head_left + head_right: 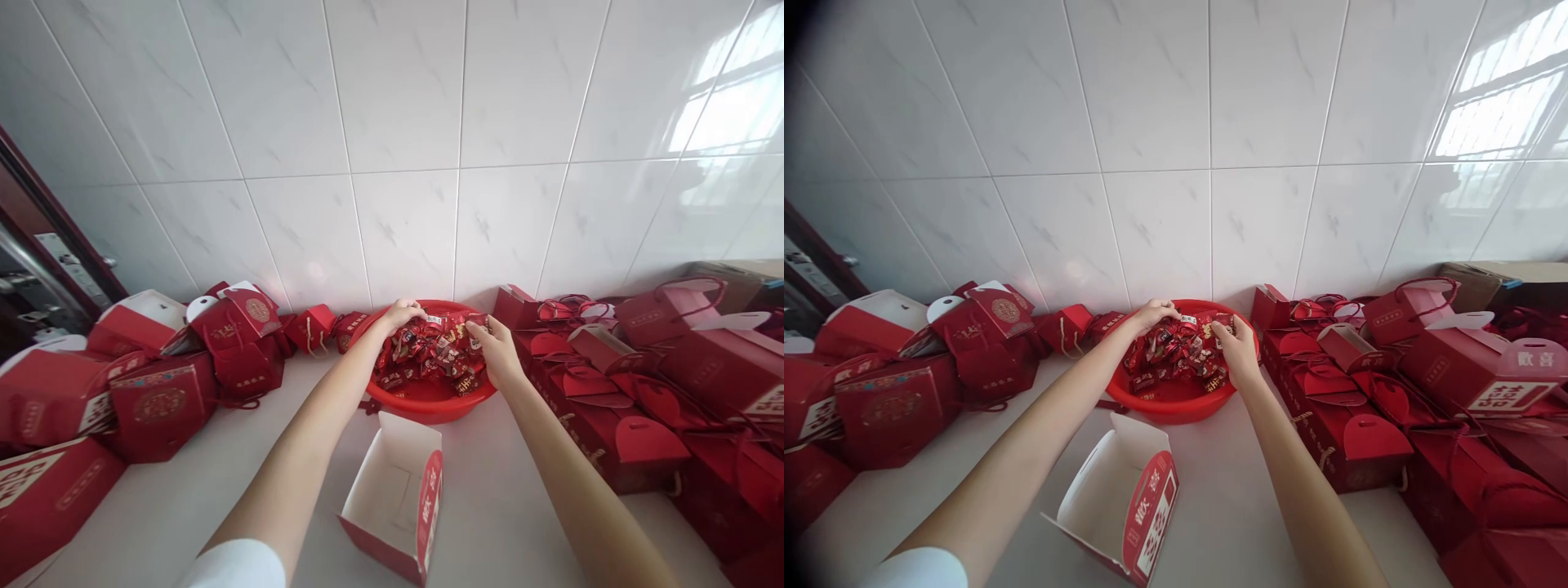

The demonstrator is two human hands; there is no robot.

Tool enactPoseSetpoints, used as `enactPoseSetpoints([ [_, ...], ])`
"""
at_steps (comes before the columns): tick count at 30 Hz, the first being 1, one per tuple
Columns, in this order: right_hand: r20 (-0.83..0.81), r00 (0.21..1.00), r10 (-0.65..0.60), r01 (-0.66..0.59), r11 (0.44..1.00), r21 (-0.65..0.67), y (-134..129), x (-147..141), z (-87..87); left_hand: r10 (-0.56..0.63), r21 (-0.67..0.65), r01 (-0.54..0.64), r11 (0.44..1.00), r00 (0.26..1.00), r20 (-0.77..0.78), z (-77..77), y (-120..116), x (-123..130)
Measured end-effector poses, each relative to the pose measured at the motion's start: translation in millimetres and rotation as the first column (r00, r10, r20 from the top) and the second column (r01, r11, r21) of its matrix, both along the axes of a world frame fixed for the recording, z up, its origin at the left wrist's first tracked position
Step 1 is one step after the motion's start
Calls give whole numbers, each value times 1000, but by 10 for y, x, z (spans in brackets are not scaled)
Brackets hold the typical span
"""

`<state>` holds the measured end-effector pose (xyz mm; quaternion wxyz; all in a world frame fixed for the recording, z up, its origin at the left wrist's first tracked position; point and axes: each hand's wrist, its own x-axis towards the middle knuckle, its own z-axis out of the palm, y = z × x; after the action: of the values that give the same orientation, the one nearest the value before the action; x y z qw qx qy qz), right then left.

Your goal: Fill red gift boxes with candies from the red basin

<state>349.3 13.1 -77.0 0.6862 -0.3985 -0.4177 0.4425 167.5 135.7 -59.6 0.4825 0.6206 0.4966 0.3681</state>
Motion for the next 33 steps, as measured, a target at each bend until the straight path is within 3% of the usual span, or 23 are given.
enactPoseSetpoints([
  [10,9,1000,13,-13,1000,-28,-34,-3,8,-34,39,35,999,999,-30,-37,-23,6],
  [19,-24,998,60,-62,993,-100,-76,-16,79,-150,70,141,988,976,155,13,-119,0],
  [27,-49,996,77,-82,991,-103,-63,-19,80,-186,21,185,983,969,161,-44,-92,-3],
  [33,-71,996,60,-68,990,-121,-36,-22,57,-206,8,211,977,944,259,111,-256,32],
])
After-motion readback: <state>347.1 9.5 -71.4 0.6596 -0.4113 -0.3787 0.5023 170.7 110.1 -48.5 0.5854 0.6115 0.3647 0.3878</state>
